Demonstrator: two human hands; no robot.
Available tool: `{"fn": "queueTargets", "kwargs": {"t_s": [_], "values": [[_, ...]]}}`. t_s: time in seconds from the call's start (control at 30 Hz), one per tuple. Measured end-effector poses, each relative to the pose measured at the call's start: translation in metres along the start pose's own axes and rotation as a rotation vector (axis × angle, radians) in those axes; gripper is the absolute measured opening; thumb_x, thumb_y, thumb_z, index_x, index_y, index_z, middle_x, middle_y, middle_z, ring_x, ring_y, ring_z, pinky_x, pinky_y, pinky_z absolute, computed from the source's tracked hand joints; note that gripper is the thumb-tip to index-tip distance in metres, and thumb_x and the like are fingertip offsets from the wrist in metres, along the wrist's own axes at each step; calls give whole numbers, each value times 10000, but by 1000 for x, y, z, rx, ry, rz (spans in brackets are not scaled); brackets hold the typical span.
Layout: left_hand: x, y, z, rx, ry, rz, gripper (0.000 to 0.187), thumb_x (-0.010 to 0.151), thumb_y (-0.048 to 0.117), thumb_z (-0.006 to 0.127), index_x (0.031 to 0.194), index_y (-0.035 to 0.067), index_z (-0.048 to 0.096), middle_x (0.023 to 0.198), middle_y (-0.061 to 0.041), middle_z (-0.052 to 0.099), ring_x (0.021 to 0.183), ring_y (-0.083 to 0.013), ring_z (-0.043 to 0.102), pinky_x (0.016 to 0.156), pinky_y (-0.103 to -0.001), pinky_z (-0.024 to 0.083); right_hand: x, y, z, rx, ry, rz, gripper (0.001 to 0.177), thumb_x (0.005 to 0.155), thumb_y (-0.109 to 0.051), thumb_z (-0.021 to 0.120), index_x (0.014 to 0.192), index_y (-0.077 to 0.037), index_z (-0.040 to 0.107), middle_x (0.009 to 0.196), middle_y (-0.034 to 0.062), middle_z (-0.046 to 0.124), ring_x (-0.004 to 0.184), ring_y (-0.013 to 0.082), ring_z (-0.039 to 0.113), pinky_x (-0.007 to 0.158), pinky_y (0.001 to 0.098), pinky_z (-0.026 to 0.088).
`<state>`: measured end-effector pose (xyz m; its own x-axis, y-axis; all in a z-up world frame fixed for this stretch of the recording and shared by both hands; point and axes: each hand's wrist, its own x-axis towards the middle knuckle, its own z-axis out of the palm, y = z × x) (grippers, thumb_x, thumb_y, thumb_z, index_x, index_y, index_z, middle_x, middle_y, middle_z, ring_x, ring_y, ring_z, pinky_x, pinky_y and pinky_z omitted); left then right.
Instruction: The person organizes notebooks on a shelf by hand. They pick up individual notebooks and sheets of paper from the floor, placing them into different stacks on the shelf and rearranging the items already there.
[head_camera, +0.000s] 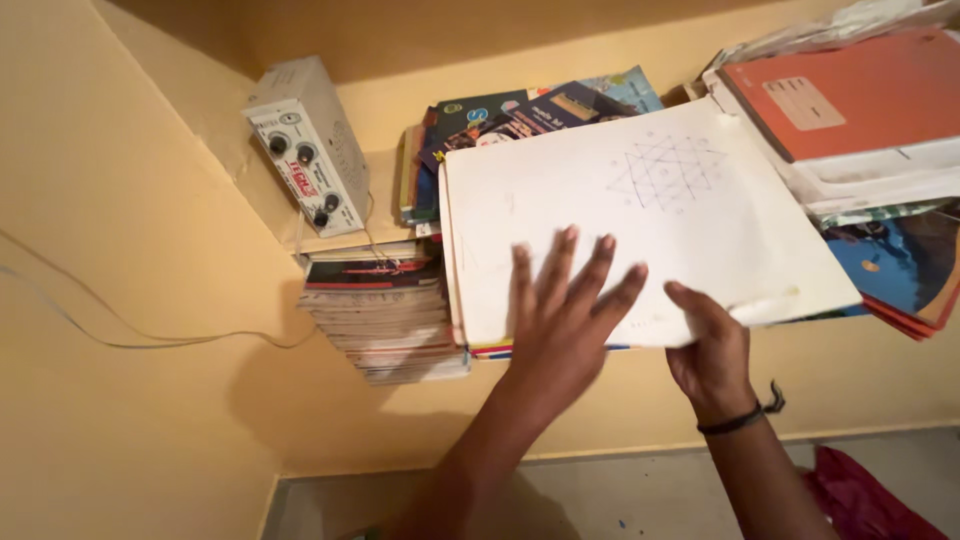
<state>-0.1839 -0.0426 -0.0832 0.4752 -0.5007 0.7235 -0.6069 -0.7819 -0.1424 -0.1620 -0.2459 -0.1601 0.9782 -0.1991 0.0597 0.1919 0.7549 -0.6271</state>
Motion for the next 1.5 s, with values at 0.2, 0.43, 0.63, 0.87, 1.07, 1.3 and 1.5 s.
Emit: {"fn": "queueTargets", "kwargs": {"t_s": [0.2,0.43,0.63,0.87,1.07,1.3,1.5], "values": [[-56,-24,-24,-452,295,-429,813,939,441,756,1577,85,400,1678,-290,262,1581,-474,239,1271,-594,233,-14,10,-42,-8,43,9,235,968,-49,597,1151,87,651,1125,163,703,1049,257,700,924,355,584],[-125,-71,46,-1955,175,-1170,633,853,218,809,1383,-3,544,1252,-134,647,1159,-260,619,974,-428,533,-49,33,-162,-296,3,-25,211,1007,-100,614,1082,71,710,879,199,696,371,121,516,259,249,327],[-176,-70,98,-2178,95,-1268,598,853,122,842,1341,-66,553,1226,-128,642,1149,-288,604,961,-444,518,-80,31,-233,-354,-280,-93,210,1029,-78,593,1082,103,686,932,250,732,312,132,448,263,259,314],[-189,-36,73,-2120,-82,-1135,692,748,102,852,1360,-15,550,1289,-123,658,1204,-293,618,967,-459,521,-99,-16,-249,-468,-543,-378,230,1067,-90,609,1175,75,727,1211,270,729,1025,348,750,952,460,634],[-197,1,57,-1948,-221,-1257,686,782,151,839,1373,-28,541,1257,-140,669,1141,-306,641,918,-473,525,-119,-42,-203,-565,202,227,354,913,-175,689,1168,67,729,1223,206,750,1208,296,686,1035,373,525],[-273,77,87,-1541,-332,-1236,555,808,137,814,1300,-39,627,1176,-93,716,1084,-215,650,947,-366,517,-169,-13,-196,-908,91,376,422,883,-102,725,1288,6,670,1248,128,713,1132,249,655,974,382,526],[-351,107,69,-1979,-187,-1474,384,912,127,818,1205,-66,663,1102,-74,721,972,-174,672,797,-312,521,-179,-2,-220,-369,106,377,573,822,40,705,1369,-15,544,1277,99,661,1138,248,671,967,377,580]]}}
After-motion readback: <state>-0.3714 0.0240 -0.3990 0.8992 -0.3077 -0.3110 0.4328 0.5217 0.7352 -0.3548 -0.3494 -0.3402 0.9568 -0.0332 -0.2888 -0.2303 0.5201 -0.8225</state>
